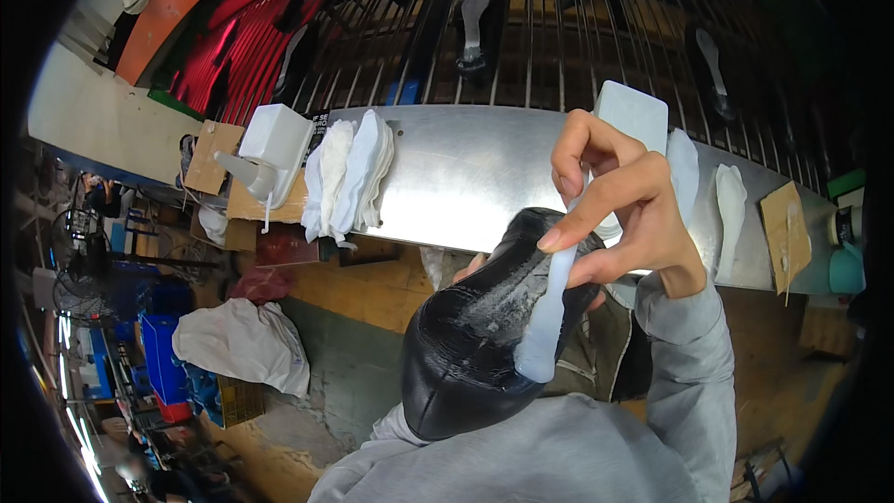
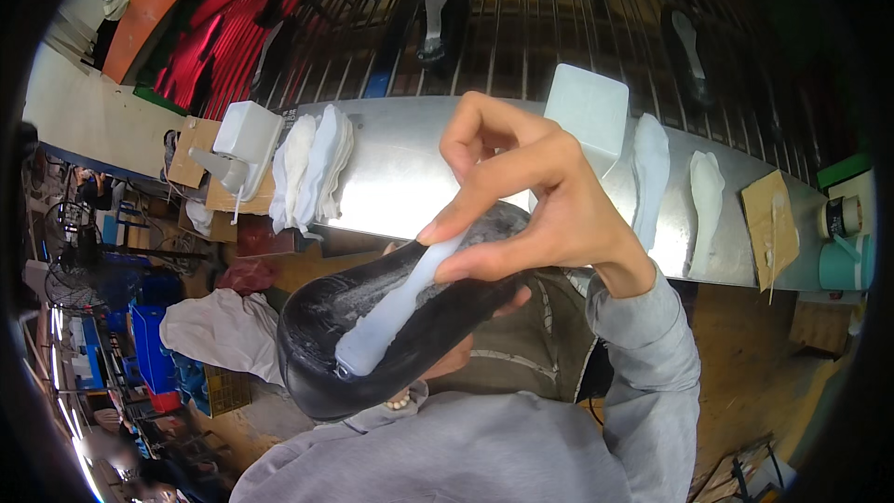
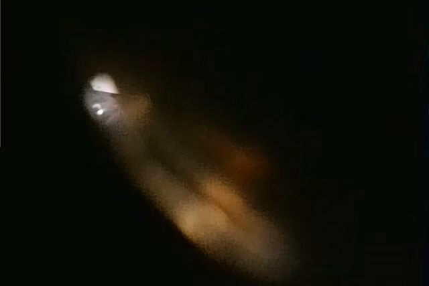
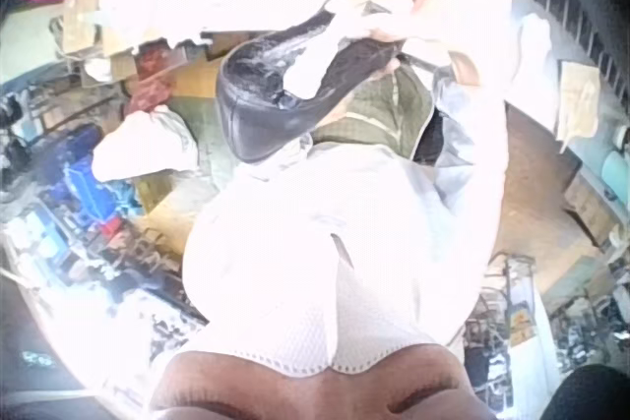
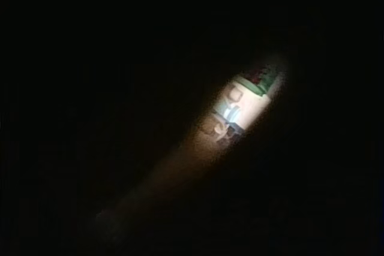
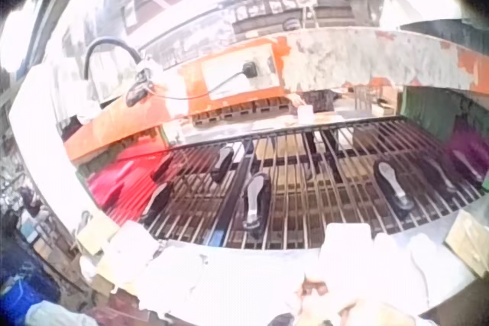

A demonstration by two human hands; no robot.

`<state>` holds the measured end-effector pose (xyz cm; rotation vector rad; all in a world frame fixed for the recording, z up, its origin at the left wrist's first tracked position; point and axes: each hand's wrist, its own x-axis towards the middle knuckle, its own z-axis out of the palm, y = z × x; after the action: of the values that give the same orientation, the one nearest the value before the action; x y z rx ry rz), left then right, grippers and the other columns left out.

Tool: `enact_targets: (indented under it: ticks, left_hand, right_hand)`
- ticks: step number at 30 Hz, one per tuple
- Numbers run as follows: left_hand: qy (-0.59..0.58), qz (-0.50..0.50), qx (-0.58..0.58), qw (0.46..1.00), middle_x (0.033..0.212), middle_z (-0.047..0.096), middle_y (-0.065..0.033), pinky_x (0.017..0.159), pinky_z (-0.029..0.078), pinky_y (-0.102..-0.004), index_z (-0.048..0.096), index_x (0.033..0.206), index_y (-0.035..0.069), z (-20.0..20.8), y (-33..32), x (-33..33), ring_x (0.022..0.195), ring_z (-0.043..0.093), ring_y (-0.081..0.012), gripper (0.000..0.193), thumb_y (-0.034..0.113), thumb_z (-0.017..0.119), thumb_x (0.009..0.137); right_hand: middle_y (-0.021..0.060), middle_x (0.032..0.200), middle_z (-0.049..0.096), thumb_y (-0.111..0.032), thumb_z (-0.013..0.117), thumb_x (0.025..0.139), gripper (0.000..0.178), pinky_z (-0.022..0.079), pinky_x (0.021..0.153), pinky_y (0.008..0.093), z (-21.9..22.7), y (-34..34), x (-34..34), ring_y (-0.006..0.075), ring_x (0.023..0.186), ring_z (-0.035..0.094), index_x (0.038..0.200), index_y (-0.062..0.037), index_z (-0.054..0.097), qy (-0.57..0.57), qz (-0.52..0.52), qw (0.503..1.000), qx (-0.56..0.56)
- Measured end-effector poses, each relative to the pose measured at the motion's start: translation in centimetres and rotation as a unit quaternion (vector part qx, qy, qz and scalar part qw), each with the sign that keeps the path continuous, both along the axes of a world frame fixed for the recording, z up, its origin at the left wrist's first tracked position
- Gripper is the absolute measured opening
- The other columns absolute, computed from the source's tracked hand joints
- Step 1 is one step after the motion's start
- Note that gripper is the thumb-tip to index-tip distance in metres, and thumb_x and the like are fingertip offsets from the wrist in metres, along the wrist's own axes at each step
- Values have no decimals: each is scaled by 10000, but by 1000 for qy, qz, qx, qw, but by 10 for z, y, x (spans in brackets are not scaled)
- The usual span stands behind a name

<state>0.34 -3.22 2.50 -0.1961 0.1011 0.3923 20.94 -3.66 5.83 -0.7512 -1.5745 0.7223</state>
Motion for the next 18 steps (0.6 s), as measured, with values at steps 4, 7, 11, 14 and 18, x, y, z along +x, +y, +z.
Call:
enact_targets:
  ticks: [4, 7, 11, 14, 18]
  left_hand:
    - [-68, -55, -58, 994, 1307, 545, -254, 802, 578, -353, 270, 1473, -64, -11, -3, 8, 999, 676, -312, 724, 378, 579, 991]
    - [-119, -97, -95, 984, 1309, 539, -267, 771, 573, -364, 243, 1476, -78, -20, -7, 12, 964, 679, -324, 758, 388, 586, 987]
    - [-193, -166, -150, 955, 1311, 530, -284, 729, 567, -378, 206, 1480, -97, -32, -7, 19, 917, 684, -339, 804, 400, 596, 982]
    - [-253, -213, -172, 928, 1312, 523, -296, 698, 562, -389, 179, 1483, -110, -43, -6, 21, 882, 687, -351, 840, 410, 604, 978]
    - [-299, -254, -183, 901, 1314, 514, -313, 656, 556, -403, 143, 1486, -129, -48, -5, 17, 836, 691, -366, 888, 423, 614, 973]
  right_hand:
    - [14, 907, 484, -321, 978, 530, 406, 393, 705, 257, -4, 1, 1, 146, 835, 498, 868, -147, 836, -2, 17, 1000, -14]
    - [8, 907, 484, -307, 977, 530, 398, 384, 699, 255, -8, 1, 4, 141, 835, 495, 865, -146, 836, 6, 22, 1000, -21]
    - [-4, 897, 484, -293, 976, 514, 399, 377, 695, 256, -8, -2, 9, 137, 836, 492, 855, -143, 836, -3, 16, 999, -37]
    - [-8, 889, 483, -287, 976, 499, 406, 375, 695, 256, -12, -4, 9, 138, 832, 491, 851, -142, 836, -22, 8, 999, -38]
    - [-7, 883, 482, -276, 969, 513, 391, 369, 693, 264, -6, -5, 12, 139, 834, 490, 855, -140, 836, -31, -20, 999, -23]
